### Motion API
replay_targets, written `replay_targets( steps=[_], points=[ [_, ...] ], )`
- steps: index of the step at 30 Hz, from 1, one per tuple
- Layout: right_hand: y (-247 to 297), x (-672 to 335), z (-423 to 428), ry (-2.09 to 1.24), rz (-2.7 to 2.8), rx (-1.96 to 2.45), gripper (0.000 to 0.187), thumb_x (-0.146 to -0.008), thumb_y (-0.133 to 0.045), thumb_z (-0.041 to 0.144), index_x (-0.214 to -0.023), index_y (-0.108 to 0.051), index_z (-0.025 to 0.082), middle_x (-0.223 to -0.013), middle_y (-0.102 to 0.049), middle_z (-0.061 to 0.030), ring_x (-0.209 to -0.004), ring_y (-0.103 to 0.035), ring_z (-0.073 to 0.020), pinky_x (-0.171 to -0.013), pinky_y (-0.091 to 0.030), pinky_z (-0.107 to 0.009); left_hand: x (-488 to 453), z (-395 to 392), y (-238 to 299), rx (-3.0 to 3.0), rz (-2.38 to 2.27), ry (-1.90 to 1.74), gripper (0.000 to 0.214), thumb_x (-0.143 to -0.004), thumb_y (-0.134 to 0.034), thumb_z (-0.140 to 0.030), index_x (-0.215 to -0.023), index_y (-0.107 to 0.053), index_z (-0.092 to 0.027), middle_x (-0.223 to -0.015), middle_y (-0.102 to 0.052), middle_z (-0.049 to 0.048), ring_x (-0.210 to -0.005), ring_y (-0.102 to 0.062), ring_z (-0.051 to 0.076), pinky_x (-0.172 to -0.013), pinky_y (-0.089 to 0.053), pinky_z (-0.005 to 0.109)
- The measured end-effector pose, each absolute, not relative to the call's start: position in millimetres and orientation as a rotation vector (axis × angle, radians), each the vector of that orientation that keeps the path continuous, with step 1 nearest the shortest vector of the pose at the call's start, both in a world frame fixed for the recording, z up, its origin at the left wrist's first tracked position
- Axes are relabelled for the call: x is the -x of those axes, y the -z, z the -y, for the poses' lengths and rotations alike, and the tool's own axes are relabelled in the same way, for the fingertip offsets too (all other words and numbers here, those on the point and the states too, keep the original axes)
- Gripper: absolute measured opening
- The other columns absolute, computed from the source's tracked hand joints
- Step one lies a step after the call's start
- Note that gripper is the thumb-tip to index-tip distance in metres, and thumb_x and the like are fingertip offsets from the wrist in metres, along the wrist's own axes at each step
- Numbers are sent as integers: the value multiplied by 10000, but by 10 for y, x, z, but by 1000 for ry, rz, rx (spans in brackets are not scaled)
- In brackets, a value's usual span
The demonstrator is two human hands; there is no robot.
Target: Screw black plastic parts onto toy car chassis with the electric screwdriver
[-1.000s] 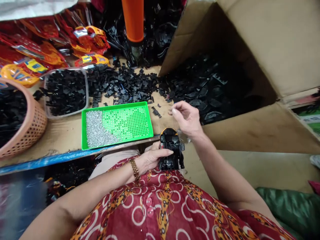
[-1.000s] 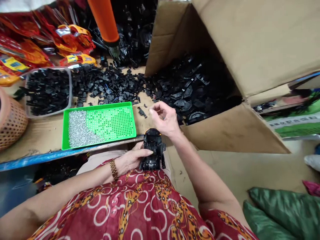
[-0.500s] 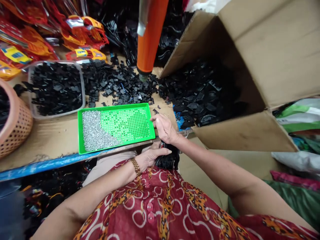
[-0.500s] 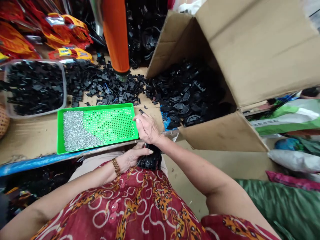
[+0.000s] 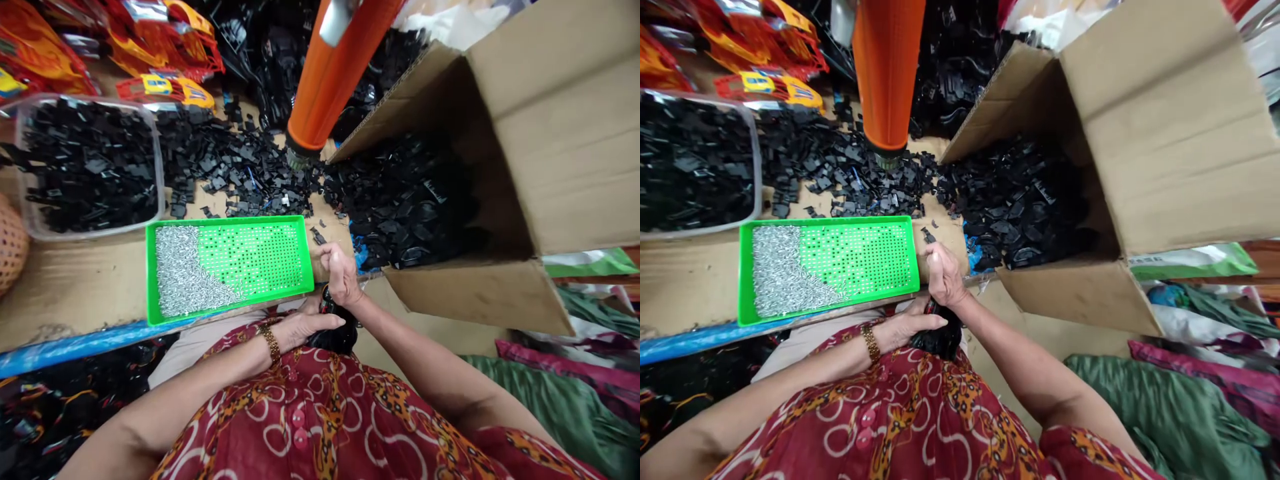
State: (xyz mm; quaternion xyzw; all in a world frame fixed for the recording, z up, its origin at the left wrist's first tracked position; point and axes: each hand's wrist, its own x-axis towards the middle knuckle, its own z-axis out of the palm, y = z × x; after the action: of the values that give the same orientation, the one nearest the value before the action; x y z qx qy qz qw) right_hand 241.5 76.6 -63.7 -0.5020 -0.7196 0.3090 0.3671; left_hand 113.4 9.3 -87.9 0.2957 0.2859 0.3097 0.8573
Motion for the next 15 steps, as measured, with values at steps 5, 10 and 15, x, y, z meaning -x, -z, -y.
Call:
replay_targets(
  steps=[5,10,15],
  points=[
    [651,-2402,-774,-814,1824,1333,549,-1098,-193,568,-934,-584,220,-728,-514,-14,-694,-523,-185,-646,-403,-356,-1070,-206,802,-845,-608,-606,806,-769,-731,-440,-1516,-550,-198,-1530,-637,136,-1555,-387,398,-1318,-184,572],
    [665,-2390,-795,-814,1818,1388,540,-1099,-186,574,-896,-557,238,-699,-486,2,-681,-529,-184,-666,-427,-357,-1054,-263,729,-881,-565,-636,760,-782,-702,-417,-1497,-563,-201,-1465,-681,119,-1563,-369,389,-1322,-174,545],
    [613,-2375,-812,-822,1846,1429,567,-1086,-180,622,-879,-550,245,-697,-497,-3,-682,-540,-190,-698,-460,-367,-1094,-205,838,-823,-587,-685,741,-792,-758,-424,-1483,-577,-228,-1408,-703,114,-1535,-408,381,-1301,-224,539]
  ],
)
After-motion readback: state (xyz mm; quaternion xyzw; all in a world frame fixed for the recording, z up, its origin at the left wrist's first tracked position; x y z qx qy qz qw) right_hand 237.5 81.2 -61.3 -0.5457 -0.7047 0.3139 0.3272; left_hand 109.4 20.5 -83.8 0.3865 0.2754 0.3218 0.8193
